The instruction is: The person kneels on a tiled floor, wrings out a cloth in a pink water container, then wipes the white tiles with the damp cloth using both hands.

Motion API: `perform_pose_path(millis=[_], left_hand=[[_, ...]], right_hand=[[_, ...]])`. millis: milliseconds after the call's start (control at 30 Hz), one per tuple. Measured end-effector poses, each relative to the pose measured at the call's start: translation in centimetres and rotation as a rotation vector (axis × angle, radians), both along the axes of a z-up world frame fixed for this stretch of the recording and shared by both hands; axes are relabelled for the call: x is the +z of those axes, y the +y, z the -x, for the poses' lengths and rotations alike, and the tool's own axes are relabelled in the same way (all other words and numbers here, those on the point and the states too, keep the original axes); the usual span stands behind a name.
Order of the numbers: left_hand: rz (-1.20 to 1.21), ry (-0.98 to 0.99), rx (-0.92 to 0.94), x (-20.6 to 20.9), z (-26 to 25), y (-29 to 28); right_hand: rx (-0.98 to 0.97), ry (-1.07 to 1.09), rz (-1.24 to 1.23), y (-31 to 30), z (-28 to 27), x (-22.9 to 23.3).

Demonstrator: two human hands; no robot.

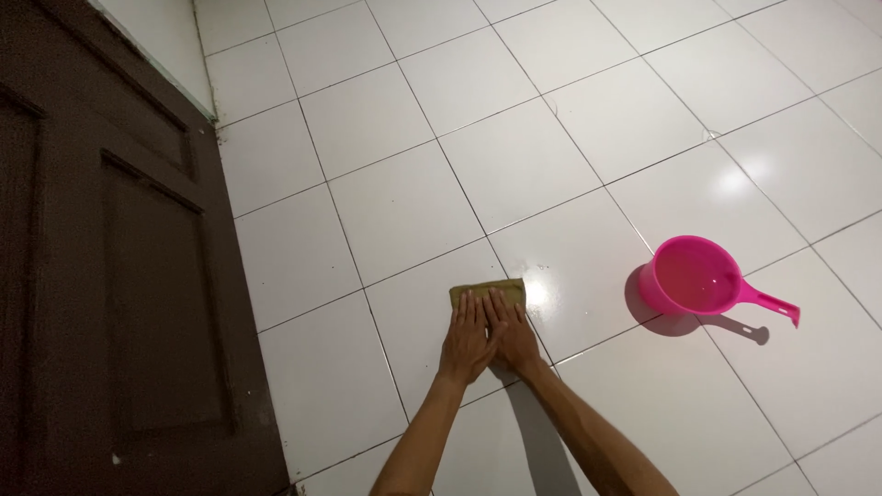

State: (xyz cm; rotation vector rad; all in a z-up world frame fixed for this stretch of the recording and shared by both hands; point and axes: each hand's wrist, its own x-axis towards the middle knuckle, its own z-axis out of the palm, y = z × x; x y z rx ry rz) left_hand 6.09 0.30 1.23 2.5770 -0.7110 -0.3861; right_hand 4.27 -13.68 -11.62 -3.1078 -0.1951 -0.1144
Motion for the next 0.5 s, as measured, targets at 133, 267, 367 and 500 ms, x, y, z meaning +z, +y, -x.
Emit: perform_pose_path(millis=[133, 267, 367, 500], left_hand=[[0.018, 0.073, 0.023, 0.7, -2.8, -1.0], [0.06, 0.096, 0.025, -0.4, -5.3, -1.9], [0.061, 0.114, 0.028, 0.1, -7.0, -2.4], [0.04, 0.216, 0.016, 1.6, -8.9, -3.0]], right_hand=[[-0.01, 0.198, -0.055, -0.6, -3.0, 1.9], [-0.034, 0.255, -0.134, -1.2, -4.9, 4.8], [-0.042, 0.297, -0.164, -1.7, -6.4, 5.7], [-0.072, 0.327, -0.054, -2.0, -8.2, 4.9]])
